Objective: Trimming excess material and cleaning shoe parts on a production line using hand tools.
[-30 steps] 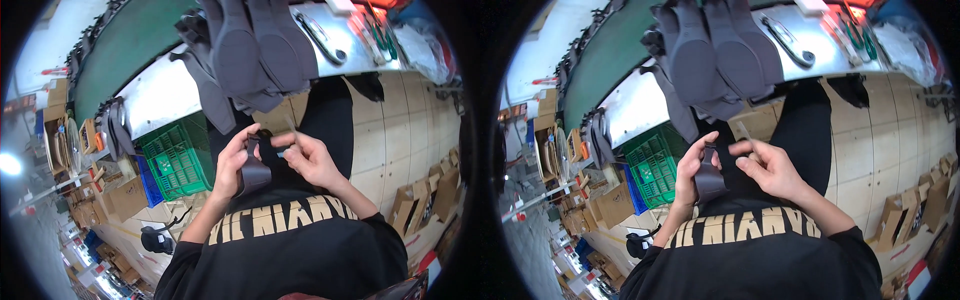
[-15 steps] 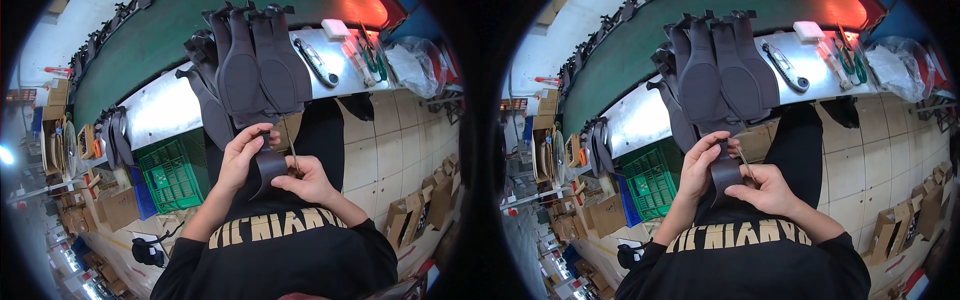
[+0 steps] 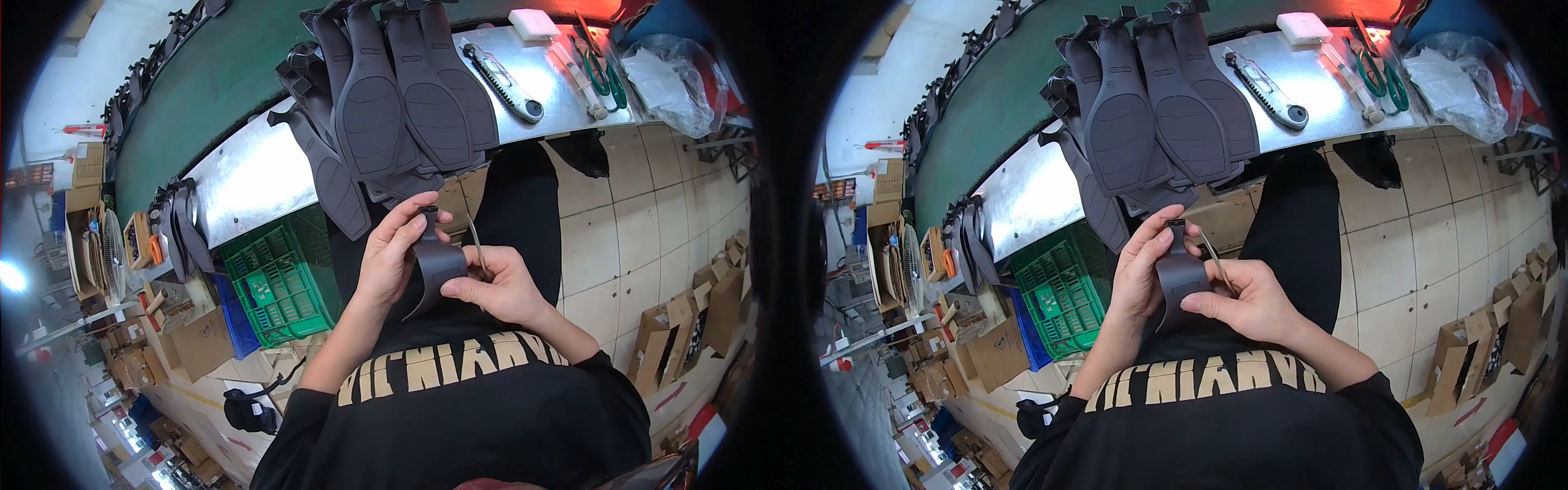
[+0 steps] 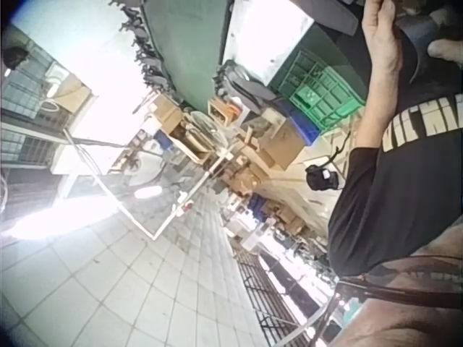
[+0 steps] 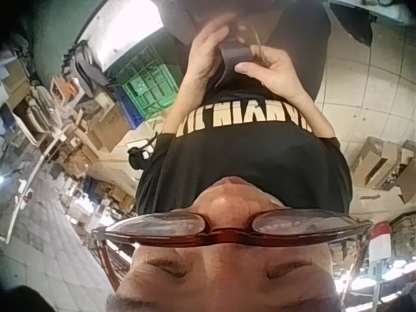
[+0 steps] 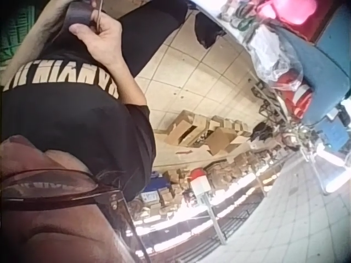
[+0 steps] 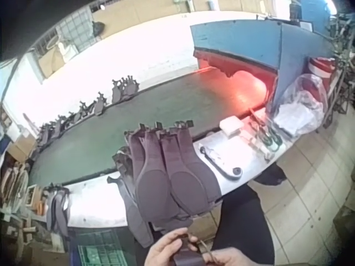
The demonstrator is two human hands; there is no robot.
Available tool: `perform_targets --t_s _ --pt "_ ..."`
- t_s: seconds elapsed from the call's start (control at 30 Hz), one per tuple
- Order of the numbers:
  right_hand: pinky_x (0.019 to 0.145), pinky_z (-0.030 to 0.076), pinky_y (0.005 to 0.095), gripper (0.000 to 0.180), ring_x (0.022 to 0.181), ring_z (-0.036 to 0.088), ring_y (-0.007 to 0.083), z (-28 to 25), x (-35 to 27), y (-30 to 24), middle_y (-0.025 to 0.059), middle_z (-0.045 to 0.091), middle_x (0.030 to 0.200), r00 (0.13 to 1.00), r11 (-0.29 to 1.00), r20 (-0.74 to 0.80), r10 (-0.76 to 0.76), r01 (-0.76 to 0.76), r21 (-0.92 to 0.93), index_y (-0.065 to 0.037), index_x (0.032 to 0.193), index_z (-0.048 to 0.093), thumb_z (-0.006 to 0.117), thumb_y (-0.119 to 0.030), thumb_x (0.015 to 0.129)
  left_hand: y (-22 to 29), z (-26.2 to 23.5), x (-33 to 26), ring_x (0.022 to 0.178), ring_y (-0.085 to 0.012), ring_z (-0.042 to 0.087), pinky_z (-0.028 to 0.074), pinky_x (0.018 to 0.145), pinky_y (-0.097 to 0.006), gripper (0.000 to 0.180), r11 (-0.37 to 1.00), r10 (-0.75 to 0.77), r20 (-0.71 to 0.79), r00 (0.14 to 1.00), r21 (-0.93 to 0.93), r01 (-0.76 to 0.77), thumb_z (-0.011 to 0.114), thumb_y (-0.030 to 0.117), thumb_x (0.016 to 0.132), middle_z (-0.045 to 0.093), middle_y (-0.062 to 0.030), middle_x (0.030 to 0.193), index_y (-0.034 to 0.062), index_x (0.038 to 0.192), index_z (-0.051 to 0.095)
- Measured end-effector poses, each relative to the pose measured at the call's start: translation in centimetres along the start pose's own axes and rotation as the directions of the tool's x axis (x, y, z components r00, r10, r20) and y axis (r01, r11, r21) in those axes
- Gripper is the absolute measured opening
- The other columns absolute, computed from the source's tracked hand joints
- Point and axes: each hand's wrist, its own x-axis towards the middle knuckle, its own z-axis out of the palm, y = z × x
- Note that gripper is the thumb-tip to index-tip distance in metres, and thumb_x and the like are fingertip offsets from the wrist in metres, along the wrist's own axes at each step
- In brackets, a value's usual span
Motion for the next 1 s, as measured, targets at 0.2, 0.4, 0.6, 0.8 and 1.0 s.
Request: perform_targets --t_s 0.2,0.4,0.6,0.8,1.0 --pt "0.059 0.039 0.0178 0.011 0.065 0.051 0.0007 0.0 0.2 0.8 -0.0036 0.061 0.075 0.999 0.998 0.006 -0.042 0.043 -0.048 -0.001 0.090 0.066 0.074 -0.009 0.087 0.1 0.0 0.0 0.091 -0.0178 0.063 0.053 0.083 -0.031 0.036 0.999 0.028 -0.033 0.999 0.017 -0.028 0.051 0.013 0.098 0.064 -0.0150 0.110 0.0018 0.132 0.053" --pt "0.055 0.035 0.0202 0.016 0.061 0.047 0.0018 0.7 0.3 1.0 -0.0034 0.056 0.071 0.989 0.974 0.027 -0.143 0.145 -0.173 -0.002 0.082 0.063 0.076 -0.010 0.085 0.1 0.1 -0.4 0.089 -0.0168 0.063 0.053 0.082 -0.030 0.028 0.997 0.073 -0.074 0.995 0.012 -0.072 0.050 0.008 0.095 0.066 -0.0149 0.107 0.0007 0.120 0.059" --pt "0.053 0.034 0.0219 0.021 0.060 0.045 0.0029 0.7 0.3 1.2 -0.0025 0.053 0.069 0.978 0.946 0.038 -0.204 0.206 -0.249 -0.001 0.078 0.059 0.076 -0.011 0.085 1.0 0.6 -0.4 0.091 -0.0192 0.064 0.054 0.082 -0.032 0.031 0.992 0.079 -0.080 0.994 0.104 -0.070 0.049 0.008 0.092 0.065 -0.0180 0.109 -0.0002 0.120 0.058" --pt "0.054 0.035 0.0209 0.020 0.061 0.046 0.0025 0.8 0.3 1.1 -0.0028 0.054 0.071 0.988 0.974 0.017 -0.152 0.152 -0.167 -0.002 0.079 0.059 0.075 -0.011 0.086 0.8 0.6 -0.6 0.093 -0.0183 0.065 0.055 0.081 -0.031 0.036 0.981 0.094 -0.030 0.995 0.171 -0.087 0.050 0.007 0.093 0.065 -0.0181 0.113 -0.0010 0.128 0.057" --pt "0.054 0.035 0.0205 0.021 0.062 0.047 0.0021 0.8 0.3 1.1 -0.0026 0.055 0.071 0.987 0.973 0.022 -0.157 0.158 -0.167 -0.002 0.078 0.058 0.075 -0.011 0.086 0.7 0.6 -0.5 0.092 -0.0180 0.066 0.056 0.080 -0.030 0.035 0.983 0.100 -0.049 0.994 0.157 -0.092 0.052 0.007 0.095 0.065 -0.0179 0.114 -0.0010 0.129 0.057"
